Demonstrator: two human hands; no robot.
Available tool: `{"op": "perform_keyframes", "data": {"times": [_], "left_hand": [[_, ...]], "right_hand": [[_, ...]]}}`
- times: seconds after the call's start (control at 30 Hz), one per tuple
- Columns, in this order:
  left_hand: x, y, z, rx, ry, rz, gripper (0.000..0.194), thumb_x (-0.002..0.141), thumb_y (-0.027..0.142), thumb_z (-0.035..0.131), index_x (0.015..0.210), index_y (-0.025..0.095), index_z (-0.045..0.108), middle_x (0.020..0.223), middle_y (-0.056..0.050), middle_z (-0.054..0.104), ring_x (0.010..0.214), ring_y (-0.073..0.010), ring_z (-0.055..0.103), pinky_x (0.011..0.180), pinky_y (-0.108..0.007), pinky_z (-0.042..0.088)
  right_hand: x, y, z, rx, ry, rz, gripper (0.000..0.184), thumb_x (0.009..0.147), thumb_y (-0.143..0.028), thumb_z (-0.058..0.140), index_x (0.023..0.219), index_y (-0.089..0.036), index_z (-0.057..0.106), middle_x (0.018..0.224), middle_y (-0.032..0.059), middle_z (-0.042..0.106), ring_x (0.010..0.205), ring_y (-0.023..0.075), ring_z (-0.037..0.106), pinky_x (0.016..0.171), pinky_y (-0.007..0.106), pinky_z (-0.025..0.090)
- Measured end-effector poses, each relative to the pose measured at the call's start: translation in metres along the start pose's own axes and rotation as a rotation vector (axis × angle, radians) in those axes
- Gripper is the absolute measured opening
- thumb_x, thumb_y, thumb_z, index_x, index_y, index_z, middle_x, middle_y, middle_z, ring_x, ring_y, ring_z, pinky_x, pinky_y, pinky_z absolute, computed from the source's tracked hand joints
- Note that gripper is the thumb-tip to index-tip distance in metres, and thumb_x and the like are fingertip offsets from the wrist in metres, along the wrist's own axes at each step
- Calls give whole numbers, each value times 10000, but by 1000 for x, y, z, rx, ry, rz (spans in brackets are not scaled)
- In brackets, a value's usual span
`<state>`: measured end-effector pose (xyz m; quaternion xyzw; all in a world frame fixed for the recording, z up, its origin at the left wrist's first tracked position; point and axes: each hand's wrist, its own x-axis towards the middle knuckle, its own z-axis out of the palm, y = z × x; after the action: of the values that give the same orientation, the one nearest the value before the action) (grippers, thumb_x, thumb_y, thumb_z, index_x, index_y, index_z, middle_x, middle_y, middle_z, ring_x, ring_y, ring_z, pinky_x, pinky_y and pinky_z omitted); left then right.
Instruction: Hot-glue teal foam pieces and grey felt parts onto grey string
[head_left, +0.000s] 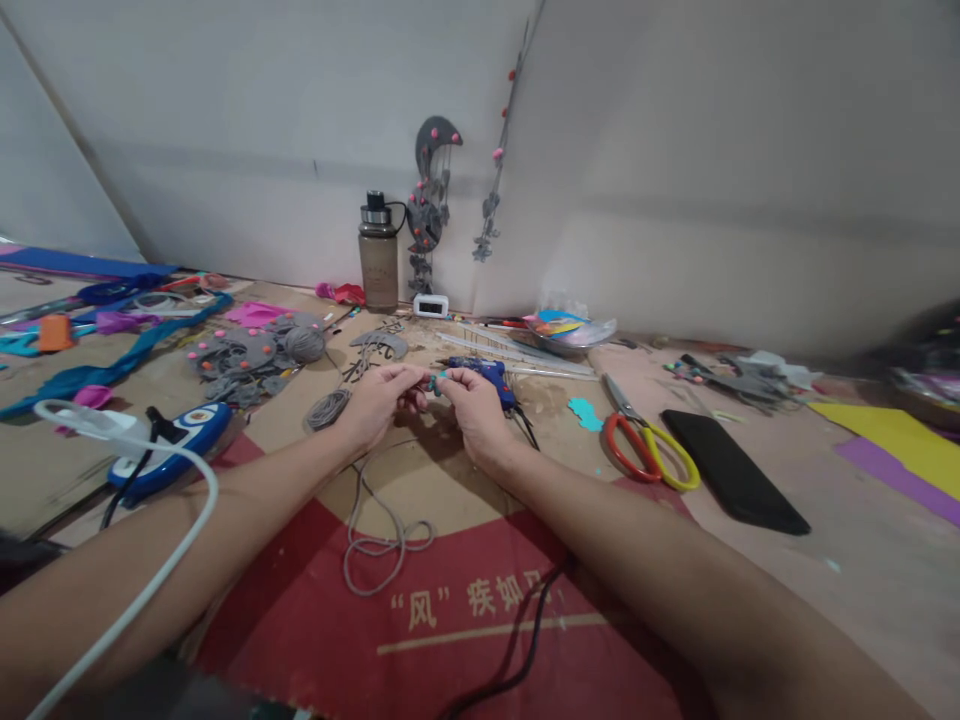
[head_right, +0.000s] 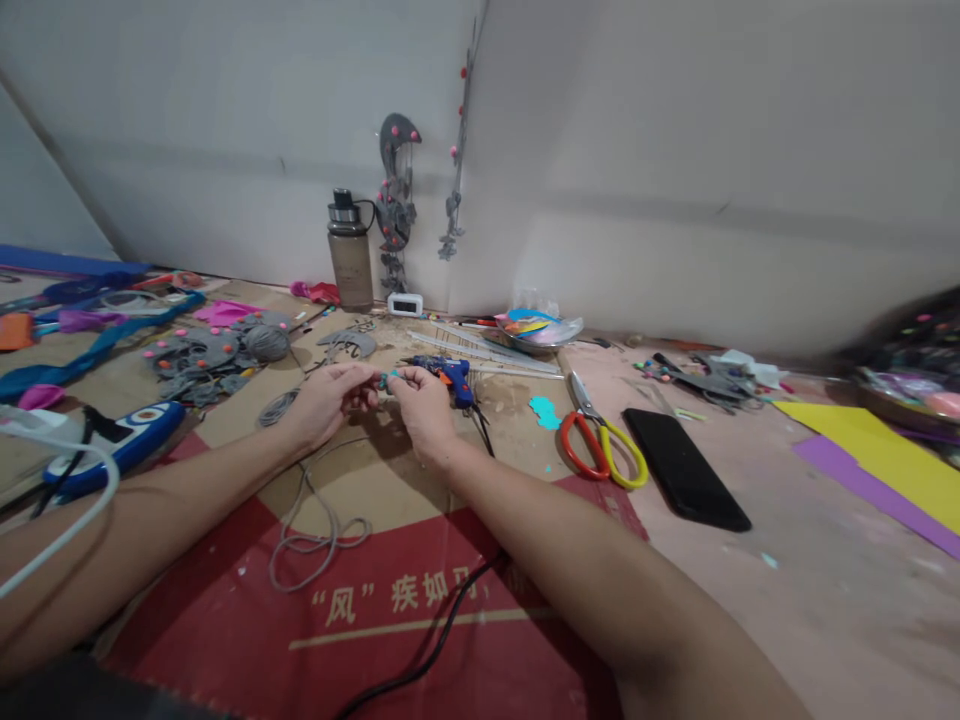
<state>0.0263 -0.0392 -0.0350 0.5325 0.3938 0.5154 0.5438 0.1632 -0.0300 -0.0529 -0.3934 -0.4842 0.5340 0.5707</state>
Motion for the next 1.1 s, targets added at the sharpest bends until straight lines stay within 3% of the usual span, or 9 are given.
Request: {"op": "perform_keyframes", "data": {"times": [0.27,0.5,0.87,1.1], "left_hand": [[2,-4,-2,301,69,7,320,712,450,649,830,153,634,602,8,589,437,-64,445,403,-174,297],[2,-3,1,329,112,3,224,695,369,624,766,161,581,560,29,565,414,-67,427,392,-177,290],[4,-1,0,484,134,168,108,683,246,555,701,147,596,573,32,553,514,-85,476,502,-201,361],[3,-2,2,418,127,115,120,674,267,559,714,156,579,545,37,549,443,-75,434,443,-192,340]], "right_hand": [[0,5,1,-129,44,-48,230,641,-378,624,715,-166,573,576,-61,457,512,74,346,487,216,262],[0,9,3,-179,32,-24,246,645,-394,616,729,-165,579,573,-60,458,508,77,351,481,215,254],[0,8,4,-180,-3,-22,256,649,-402,625,740,-168,578,587,-54,502,509,80,366,487,215,280],[-3,5,5,-187,-3,-62,230,660,-382,621,722,-165,578,632,-43,524,555,83,389,528,217,301]]}}
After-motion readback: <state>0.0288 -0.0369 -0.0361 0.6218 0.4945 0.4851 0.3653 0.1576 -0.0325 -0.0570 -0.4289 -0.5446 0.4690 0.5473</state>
